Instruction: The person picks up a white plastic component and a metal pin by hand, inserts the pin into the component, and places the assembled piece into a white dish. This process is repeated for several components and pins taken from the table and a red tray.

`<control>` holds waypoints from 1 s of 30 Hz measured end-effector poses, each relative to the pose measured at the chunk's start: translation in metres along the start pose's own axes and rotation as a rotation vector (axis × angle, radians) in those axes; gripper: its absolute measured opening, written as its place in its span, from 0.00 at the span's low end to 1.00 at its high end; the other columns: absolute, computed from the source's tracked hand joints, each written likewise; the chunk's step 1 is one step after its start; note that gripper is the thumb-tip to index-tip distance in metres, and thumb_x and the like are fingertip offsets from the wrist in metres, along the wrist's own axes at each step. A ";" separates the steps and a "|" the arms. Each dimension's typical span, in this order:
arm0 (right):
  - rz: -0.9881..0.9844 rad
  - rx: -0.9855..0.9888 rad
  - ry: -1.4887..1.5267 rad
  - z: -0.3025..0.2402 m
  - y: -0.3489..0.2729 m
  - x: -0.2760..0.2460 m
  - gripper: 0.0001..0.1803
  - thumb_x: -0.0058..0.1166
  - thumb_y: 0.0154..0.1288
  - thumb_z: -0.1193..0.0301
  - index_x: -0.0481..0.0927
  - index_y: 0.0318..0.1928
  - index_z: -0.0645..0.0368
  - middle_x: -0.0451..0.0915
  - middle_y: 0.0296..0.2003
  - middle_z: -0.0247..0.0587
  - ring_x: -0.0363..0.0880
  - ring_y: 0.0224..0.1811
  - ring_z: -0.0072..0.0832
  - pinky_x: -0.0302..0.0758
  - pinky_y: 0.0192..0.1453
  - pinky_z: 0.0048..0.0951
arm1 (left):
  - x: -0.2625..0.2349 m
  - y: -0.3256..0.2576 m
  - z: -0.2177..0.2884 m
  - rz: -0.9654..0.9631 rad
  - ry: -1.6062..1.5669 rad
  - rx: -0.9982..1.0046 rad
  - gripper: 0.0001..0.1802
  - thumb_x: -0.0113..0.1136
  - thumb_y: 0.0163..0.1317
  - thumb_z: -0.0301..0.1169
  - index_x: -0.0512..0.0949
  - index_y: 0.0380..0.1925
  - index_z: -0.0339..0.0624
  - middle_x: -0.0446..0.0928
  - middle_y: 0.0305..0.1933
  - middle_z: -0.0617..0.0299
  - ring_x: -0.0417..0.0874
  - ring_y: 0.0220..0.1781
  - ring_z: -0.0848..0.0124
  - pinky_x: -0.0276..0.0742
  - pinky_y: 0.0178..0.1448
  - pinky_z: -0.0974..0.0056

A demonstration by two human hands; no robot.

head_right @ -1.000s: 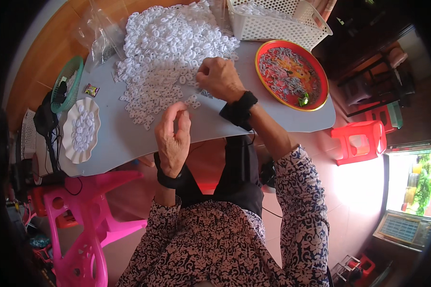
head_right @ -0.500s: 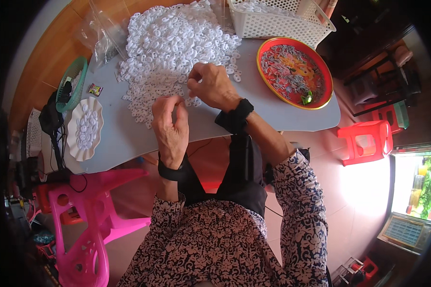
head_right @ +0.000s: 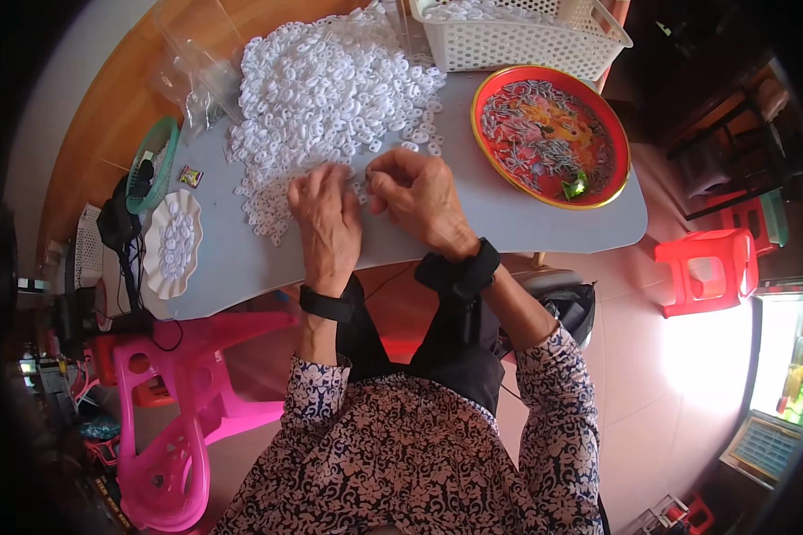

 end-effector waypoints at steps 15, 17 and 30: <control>-0.015 -0.083 -0.024 0.003 -0.008 0.004 0.05 0.51 0.61 0.76 0.75 0.35 0.67 0.76 0.19 0.35 0.75 0.21 0.16 0.71 0.25 0.22 | -0.001 -0.003 0.001 -0.007 0.136 -0.107 0.15 0.56 0.53 0.24 0.74 0.44 0.37 0.68 0.49 0.48 0.64 0.55 0.50 0.58 0.62 0.49; -0.010 -0.096 -0.030 0.001 -0.011 0.004 0.05 0.51 0.61 0.77 0.75 0.35 0.67 0.76 0.18 0.35 0.75 0.21 0.16 0.71 0.25 0.22 | -0.002 -0.003 -0.002 -0.040 0.082 -0.106 0.16 0.58 0.52 0.24 0.73 0.43 0.36 0.66 0.51 0.47 0.62 0.56 0.46 0.57 0.62 0.46; -0.011 -0.060 0.037 0.001 -0.010 0.002 0.04 0.50 0.62 0.77 0.75 0.36 0.66 0.76 0.21 0.33 0.73 0.21 0.15 0.69 0.24 0.19 | 0.000 0.010 0.015 -0.086 -0.094 -0.040 0.21 0.50 0.56 0.22 0.66 0.52 0.35 0.70 0.52 0.49 0.67 0.57 0.53 0.52 0.66 0.48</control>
Point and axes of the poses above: each hand's wrist, its own y-axis towards the middle knuckle, its own x-axis out of the palm, z = x × y, the point moved 2 cm from there along y, towards the middle knuckle
